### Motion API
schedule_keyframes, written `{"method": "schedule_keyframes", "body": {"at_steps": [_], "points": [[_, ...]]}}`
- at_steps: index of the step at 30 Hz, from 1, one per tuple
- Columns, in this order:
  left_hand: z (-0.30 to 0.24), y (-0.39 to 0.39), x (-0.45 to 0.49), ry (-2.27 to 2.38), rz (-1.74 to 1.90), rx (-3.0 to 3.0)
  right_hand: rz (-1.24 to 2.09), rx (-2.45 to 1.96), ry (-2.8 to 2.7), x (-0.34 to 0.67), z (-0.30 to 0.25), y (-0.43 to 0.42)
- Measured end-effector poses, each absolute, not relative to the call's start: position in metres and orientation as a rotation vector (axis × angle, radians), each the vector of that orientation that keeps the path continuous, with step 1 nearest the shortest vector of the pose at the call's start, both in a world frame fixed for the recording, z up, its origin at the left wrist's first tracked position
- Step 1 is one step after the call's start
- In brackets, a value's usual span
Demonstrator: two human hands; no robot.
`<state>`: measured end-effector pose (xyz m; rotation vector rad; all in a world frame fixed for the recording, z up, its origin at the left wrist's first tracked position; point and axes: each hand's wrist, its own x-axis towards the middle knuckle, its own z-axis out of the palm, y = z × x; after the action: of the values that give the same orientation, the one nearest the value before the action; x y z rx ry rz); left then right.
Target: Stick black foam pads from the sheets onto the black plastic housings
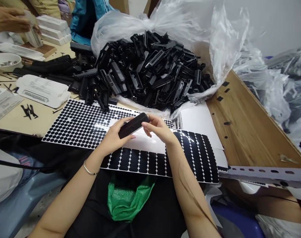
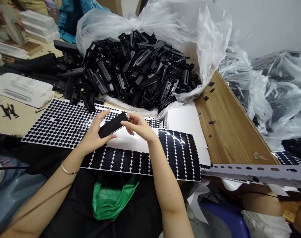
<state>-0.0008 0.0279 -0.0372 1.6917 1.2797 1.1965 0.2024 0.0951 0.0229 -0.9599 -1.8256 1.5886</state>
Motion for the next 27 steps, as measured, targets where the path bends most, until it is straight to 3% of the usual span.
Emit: {"method": "schedule_keyframes", "body": {"at_steps": [2,7,9,17,27], "points": [[-0.035,0.028,0.000,1.207,1.102,1.523,1.607,-0.981,-1.806,0.205,0.015,0.091],[-0.036,0.029,0.003,1.273,1.095,1.138,0.707,-1.546,-1.964,0.218,-0.023,0.106],[-0.036,0.029,0.004,1.248,1.124,1.066,0.571,-1.633,-1.954,0.223,-0.037,0.111],[-0.031,0.025,0.016,0.979,1.147,0.815,0.543,-1.630,-2.011,0.220,-0.049,0.112],[-0.040,0.025,0.030,0.973,1.220,0.813,0.831,-1.518,-1.781,0.220,-0.040,0.125]]}}
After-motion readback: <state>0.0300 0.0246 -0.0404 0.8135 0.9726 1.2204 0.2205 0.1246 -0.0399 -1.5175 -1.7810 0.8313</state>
